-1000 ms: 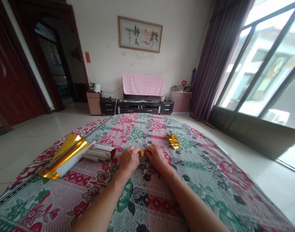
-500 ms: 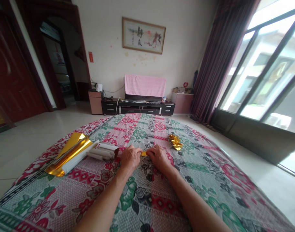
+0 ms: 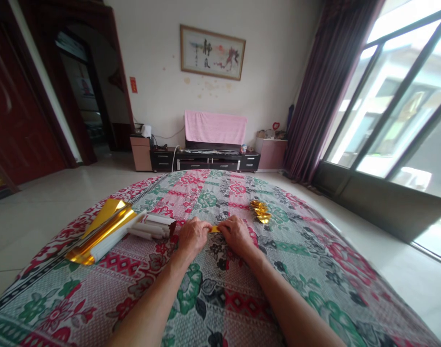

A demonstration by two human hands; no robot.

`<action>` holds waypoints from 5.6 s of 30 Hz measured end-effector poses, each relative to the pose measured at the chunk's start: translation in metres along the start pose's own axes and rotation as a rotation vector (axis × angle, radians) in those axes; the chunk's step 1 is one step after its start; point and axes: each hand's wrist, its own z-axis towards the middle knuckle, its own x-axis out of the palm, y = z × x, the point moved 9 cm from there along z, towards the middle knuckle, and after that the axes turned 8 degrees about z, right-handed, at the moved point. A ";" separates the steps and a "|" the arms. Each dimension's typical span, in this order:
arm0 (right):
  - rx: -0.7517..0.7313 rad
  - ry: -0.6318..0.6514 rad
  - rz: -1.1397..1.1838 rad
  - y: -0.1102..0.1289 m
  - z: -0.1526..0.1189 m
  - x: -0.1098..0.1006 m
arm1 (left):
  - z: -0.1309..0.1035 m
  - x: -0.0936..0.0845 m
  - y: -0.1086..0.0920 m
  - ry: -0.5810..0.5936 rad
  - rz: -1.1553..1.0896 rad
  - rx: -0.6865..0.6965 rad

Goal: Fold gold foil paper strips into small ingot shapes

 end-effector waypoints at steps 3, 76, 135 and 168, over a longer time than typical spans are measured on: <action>0.012 0.006 0.002 0.000 0.000 0.000 | 0.001 0.003 0.003 0.012 -0.016 -0.019; -0.079 0.040 0.019 0.005 -0.003 -0.002 | -0.004 -0.009 -0.009 -0.055 -0.016 0.077; 0.246 -0.156 1.200 -0.013 0.005 0.020 | 0.003 -0.005 -0.012 -0.049 -0.612 -0.058; 0.087 -0.025 1.164 0.010 0.004 0.017 | 0.007 -0.004 -0.004 -0.041 -0.569 -0.064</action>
